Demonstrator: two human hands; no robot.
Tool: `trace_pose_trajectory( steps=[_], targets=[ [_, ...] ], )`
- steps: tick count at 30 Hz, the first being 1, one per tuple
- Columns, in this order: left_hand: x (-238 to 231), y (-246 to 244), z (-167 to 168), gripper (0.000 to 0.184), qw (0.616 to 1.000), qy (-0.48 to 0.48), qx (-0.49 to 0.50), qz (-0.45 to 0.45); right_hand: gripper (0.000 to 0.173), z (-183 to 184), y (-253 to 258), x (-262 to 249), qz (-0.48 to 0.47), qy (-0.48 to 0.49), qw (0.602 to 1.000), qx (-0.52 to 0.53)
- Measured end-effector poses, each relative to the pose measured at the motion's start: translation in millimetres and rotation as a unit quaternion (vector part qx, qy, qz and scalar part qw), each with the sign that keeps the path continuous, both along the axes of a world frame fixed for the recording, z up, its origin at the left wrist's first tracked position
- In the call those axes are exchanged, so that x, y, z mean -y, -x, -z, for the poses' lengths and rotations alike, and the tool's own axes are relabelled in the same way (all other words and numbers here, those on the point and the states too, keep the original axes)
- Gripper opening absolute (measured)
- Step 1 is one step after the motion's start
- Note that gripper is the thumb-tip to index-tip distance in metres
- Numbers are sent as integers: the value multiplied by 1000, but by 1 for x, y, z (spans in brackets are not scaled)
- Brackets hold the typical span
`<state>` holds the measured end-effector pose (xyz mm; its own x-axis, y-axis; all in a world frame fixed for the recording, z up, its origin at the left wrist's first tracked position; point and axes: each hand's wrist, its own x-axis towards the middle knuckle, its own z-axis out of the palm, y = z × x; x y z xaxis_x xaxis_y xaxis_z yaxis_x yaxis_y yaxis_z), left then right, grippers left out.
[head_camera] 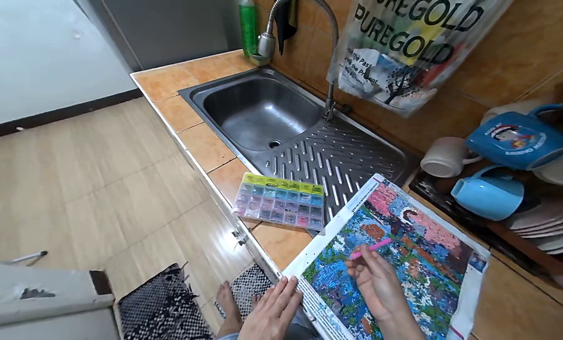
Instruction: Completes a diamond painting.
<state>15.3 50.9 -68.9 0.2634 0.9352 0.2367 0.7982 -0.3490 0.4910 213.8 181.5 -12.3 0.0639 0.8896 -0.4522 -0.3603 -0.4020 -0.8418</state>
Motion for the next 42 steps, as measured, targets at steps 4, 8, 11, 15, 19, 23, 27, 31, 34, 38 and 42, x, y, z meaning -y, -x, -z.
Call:
trace_pose_trajectory(
  steps=[4, 8, 11, 15, 19, 23, 27, 31, 34, 38, 42],
  targets=[
    [1, 0, -2, 41, 1000, 13, 13, -2, 35, -3, 2, 0, 7, 30, 999, -38],
    [0, -1, -1, 40, 1000, 0, 8, -6, 33, -3, 2, 1, 13, 12, 1000, -26],
    [0, -1, 1, 40, 1000, -15, -5, -8, 26, 0, 0, 4, 15, -65, 996, 54],
    [1, -1, 2, 40, 1000, -16, -6, -10, 18, 7, 0, 9, 8, -142, 981, 130],
    [1, -1, 6, 36, 999, -32, -19, -16, 14, 16, 0, 14, 1, -194, 966, 169],
    [3, -1, 8, 37, 999, -32, -17, -26, 10, 19, 1, 19, -11, -245, 942, 228],
    [5, -1, 11, 48, 998, -37, -25, -40, 9, 26, 5, 27, -41, -291, 919, 264],
    [5, -1, 11, 49, 997, -48, -41, -48, 15, 39, 9, 33, -71, -341, 886, 307],
    [5, -1, 12, 48, 997, -47, -39, -52, 19, 46, 11, 36, -84, -367, 865, 332],
    [5, -2, 11, 51, 997, -44, -31, -55, 19, 50, 13, 34, -87, -388, 853, 338],
    [5, -2, 8, 53, 997, -34, -35, -54, 20, 48, 14, 35, -97, -386, 849, 347]
  ],
)
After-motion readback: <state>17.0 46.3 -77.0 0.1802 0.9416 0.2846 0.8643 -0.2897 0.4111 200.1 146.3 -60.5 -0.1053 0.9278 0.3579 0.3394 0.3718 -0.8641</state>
